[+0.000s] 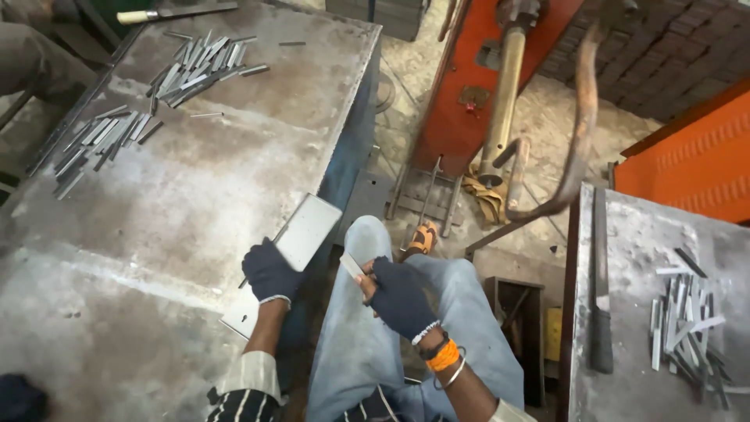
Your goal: The person sits at a workbench holding a sheet-metal box enclosure and inserts small metal strips into holes along its edge, pressing each strip into place by hand. Near the end, the person uses a file on a metal piece held against the press frame.
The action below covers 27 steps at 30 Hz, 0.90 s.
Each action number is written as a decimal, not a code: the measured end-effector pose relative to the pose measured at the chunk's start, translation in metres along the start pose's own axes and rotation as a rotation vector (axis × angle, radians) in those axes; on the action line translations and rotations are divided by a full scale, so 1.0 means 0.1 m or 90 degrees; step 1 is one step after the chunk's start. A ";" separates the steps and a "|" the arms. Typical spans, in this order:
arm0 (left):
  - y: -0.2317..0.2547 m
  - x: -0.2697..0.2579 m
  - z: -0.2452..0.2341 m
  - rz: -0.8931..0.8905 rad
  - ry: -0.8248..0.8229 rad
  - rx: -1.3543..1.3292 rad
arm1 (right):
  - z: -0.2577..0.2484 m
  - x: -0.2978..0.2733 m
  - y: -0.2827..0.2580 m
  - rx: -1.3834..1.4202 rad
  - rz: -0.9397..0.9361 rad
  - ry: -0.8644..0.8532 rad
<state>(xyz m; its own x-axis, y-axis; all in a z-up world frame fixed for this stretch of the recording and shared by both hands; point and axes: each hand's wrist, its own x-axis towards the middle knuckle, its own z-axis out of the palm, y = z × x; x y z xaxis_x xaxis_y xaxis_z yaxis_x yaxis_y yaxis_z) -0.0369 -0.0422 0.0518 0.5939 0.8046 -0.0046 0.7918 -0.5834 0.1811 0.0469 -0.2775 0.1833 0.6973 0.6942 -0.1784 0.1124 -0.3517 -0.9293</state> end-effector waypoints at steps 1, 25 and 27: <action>-0.01 -0.01 -0.06 0.004 0.001 0.002 | -0.01 -0.03 -0.01 0.002 0.000 0.004; 1.84 -1.27 -0.85 -0.101 -0.588 -1.043 | -1.10 -0.90 0.98 0.105 -0.016 0.433; 2.04 -1.44 -0.77 -0.095 -0.627 -1.043 | -1.36 -1.13 0.96 0.286 0.231 0.456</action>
<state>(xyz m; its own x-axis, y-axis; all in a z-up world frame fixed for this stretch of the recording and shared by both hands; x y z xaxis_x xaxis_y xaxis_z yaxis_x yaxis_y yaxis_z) 0.0283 -0.2689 0.1651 0.8686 0.1496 -0.4723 0.2960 0.6078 0.7369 0.0747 -0.4752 0.1584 0.9246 -0.0183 -0.3804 -0.3804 -0.0908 -0.9203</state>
